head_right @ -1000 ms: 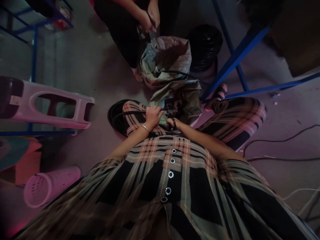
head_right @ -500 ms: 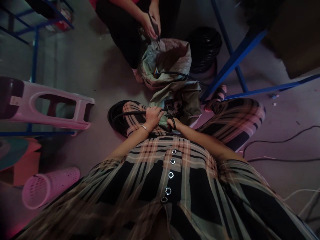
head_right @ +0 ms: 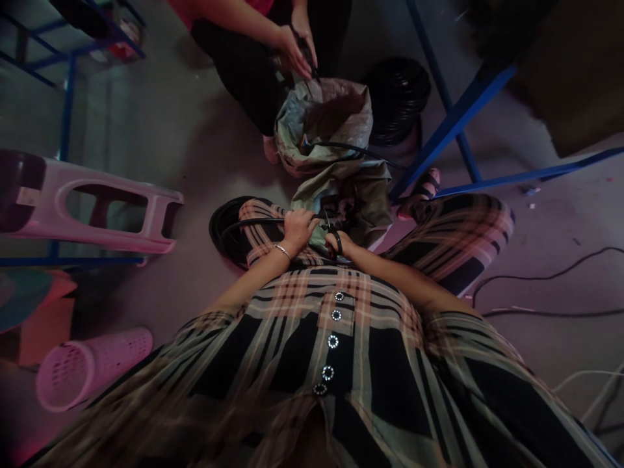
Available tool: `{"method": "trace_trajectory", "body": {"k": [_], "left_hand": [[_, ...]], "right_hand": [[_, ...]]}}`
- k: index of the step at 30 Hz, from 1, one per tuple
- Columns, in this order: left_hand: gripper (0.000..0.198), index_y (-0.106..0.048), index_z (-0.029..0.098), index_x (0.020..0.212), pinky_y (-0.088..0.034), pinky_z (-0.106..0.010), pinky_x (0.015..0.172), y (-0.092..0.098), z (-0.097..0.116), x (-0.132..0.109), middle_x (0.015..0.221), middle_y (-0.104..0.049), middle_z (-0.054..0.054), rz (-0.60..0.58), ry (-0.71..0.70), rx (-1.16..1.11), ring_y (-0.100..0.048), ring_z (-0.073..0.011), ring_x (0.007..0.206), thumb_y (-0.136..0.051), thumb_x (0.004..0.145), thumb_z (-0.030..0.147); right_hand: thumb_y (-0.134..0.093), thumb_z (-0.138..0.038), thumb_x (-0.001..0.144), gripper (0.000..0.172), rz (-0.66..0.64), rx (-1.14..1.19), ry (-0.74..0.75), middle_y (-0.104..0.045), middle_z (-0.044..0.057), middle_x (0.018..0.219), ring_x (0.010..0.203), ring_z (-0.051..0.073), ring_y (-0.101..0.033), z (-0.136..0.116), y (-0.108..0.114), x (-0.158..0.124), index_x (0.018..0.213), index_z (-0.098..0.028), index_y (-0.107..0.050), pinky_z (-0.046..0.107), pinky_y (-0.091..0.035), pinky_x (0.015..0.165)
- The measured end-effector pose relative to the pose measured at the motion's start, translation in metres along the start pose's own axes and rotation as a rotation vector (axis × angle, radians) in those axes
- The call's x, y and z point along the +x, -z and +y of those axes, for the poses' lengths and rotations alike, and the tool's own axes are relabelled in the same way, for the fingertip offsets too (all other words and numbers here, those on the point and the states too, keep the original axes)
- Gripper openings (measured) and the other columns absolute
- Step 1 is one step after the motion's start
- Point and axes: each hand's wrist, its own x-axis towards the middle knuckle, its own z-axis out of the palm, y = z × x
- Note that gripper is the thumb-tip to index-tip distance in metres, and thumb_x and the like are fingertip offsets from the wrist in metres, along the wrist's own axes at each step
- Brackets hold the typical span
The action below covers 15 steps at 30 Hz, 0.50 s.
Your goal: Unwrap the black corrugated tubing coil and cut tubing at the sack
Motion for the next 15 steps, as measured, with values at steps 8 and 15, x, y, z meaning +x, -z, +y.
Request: {"method": "trace_trajectory", "body": {"k": [8, 15], "left_hand": [[0.028, -0.073, 0.018, 0.105, -0.038, -0.045, 0.092, -0.0005, -0.0007, 0.0000, 0.108, -0.071, -0.016, -0.026, -0.005, 0.026, -0.061, -0.0332, 0.107, -0.054, 0.103, 0.039], [0.029, -0.074, 0.016, 0.102, -0.038, -0.044, 0.092, 0.0012, -0.0015, -0.0014, 0.106, -0.071, -0.017, -0.047, -0.018, 0.040, -0.062, -0.0335, 0.105, -0.056, 0.102, 0.039]], "right_hand": [[-0.058, -0.016, 0.077, 0.017, -0.009, -0.007, -0.082, -0.049, -0.001, 0.041, 0.039, 0.012, -0.049, -0.0031, 0.0024, -0.0054, 0.061, -0.016, -0.058, 0.021, -0.035, 0.043], [-0.058, -0.014, 0.075, 0.014, 0.038, -0.010, -0.088, -0.049, -0.001, 0.044, 0.042, 0.012, -0.046, 0.0036, -0.0015, -0.0005, 0.061, -0.016, -0.058, 0.022, -0.034, 0.044]]}}
